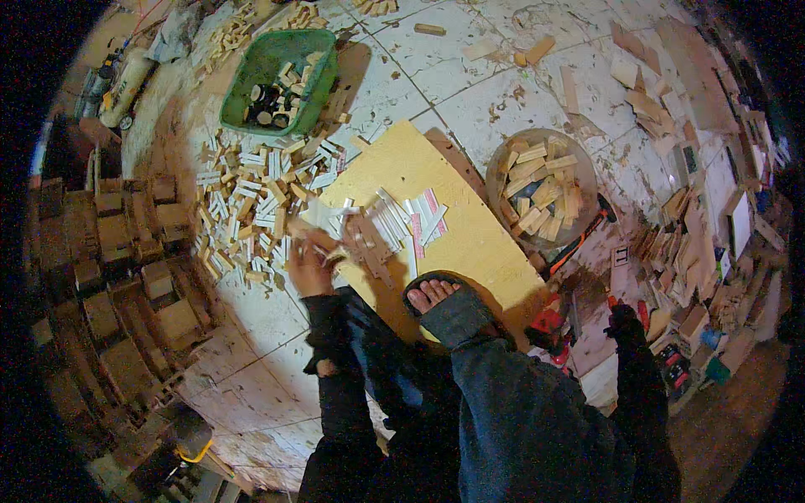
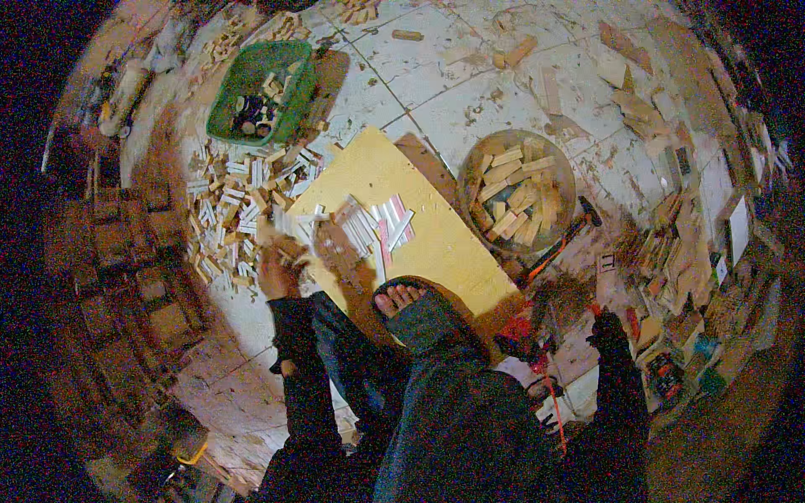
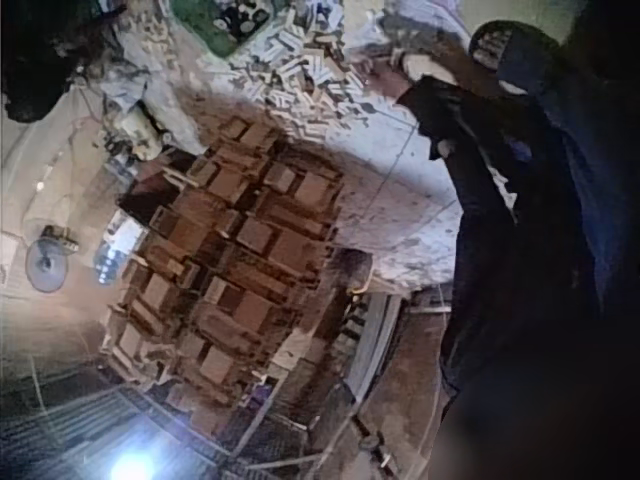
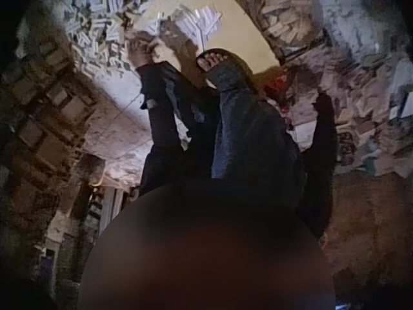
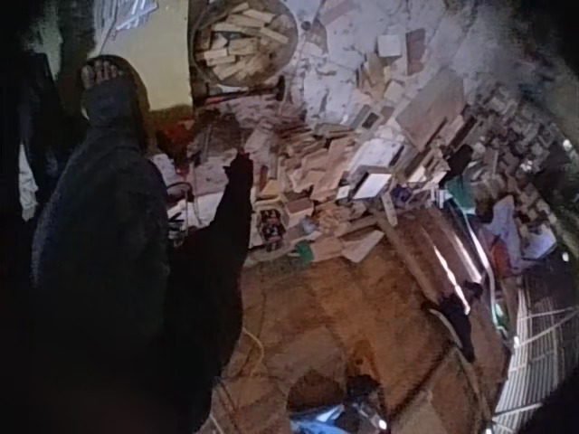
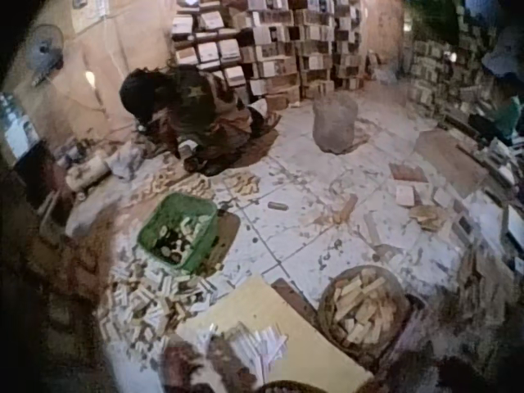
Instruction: The person sits on the floor and uses a red electric planer to smooth thin wooden strips placed on a yellow board. They repeatedly pick up strips, run the planer along their length, and set them aside. A pair of pliers is briefly used to adjust a strip.
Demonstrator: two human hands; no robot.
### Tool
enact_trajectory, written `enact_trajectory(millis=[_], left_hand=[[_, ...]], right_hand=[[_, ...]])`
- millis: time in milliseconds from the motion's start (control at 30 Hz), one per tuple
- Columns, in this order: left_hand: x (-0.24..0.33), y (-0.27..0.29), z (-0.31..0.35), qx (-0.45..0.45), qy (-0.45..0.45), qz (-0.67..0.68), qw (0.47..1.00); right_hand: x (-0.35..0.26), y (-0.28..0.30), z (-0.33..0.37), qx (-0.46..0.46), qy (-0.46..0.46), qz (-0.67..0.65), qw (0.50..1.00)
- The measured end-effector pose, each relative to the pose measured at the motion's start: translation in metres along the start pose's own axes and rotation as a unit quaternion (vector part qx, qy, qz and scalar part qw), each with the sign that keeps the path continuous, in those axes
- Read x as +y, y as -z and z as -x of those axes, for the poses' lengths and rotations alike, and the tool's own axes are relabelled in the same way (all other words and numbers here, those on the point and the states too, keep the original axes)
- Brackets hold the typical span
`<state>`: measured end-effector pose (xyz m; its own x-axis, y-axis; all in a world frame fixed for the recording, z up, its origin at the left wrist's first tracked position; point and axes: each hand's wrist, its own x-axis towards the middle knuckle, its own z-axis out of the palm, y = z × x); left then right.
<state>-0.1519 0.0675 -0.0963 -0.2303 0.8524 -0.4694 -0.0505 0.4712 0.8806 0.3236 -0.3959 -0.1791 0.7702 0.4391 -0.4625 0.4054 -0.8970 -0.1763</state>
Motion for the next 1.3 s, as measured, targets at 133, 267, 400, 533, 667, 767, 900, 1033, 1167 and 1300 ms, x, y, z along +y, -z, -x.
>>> enact_trajectory(millis=[133, 267, 400, 533, 667, 767, 900, 1033, 1167, 1300], left_hand=[[0.004, 0.005, -0.011, 0.078, -0.185, 0.021, 0.979], [-0.042, -0.052, 0.029, -0.135, -0.276, -0.273, 0.911], [-0.084, -0.100, 0.052, -0.189, -0.368, -0.437, 0.799], [-0.093, -0.102, 0.046, -0.206, -0.360, -0.504, 0.758], [-0.081, -0.085, 0.049, -0.171, -0.357, -0.416, 0.819], [-0.071, -0.080, 0.059, -0.148, -0.381, -0.391, 0.825], [-0.065, -0.077, 0.079, -0.168, -0.164, -0.302, 0.924], [-0.063, -0.070, 0.085, -0.161, -0.173, -0.292, 0.927], [-0.066, -0.069, 0.085, -0.200, -0.136, -0.166, 0.956], [-0.067, -0.075, 0.084, -0.233, -0.037, -0.140, 0.962]], right_hand=[[0.001, -0.003, -0.021, 0.064, 0.069, 0.018, 0.995], [-0.049, -0.015, -0.071, 0.151, 0.229, 0.073, 0.959], [-0.179, -0.058, -0.127, -0.037, 0.200, 0.056, 0.978], [-0.257, -0.067, -0.099, 0.146, 0.425, 0.063, 0.891], [-0.279, -0.047, -0.092, 0.050, 0.465, 0.175, 0.867], [-0.266, -0.041, -0.100, -0.006, 0.476, 0.165, 0.864], [-0.252, -0.045, -0.105, -0.071, 0.458, 0.192, 0.865], [-0.267, -0.031, -0.084, 0.064, 0.450, 0.085, 0.887], [-0.296, -0.012, -0.029, 0.133, 0.328, -0.115, 0.928], [-0.331, -0.028, 0.025, -0.045, 0.303, -0.284, 0.909]])
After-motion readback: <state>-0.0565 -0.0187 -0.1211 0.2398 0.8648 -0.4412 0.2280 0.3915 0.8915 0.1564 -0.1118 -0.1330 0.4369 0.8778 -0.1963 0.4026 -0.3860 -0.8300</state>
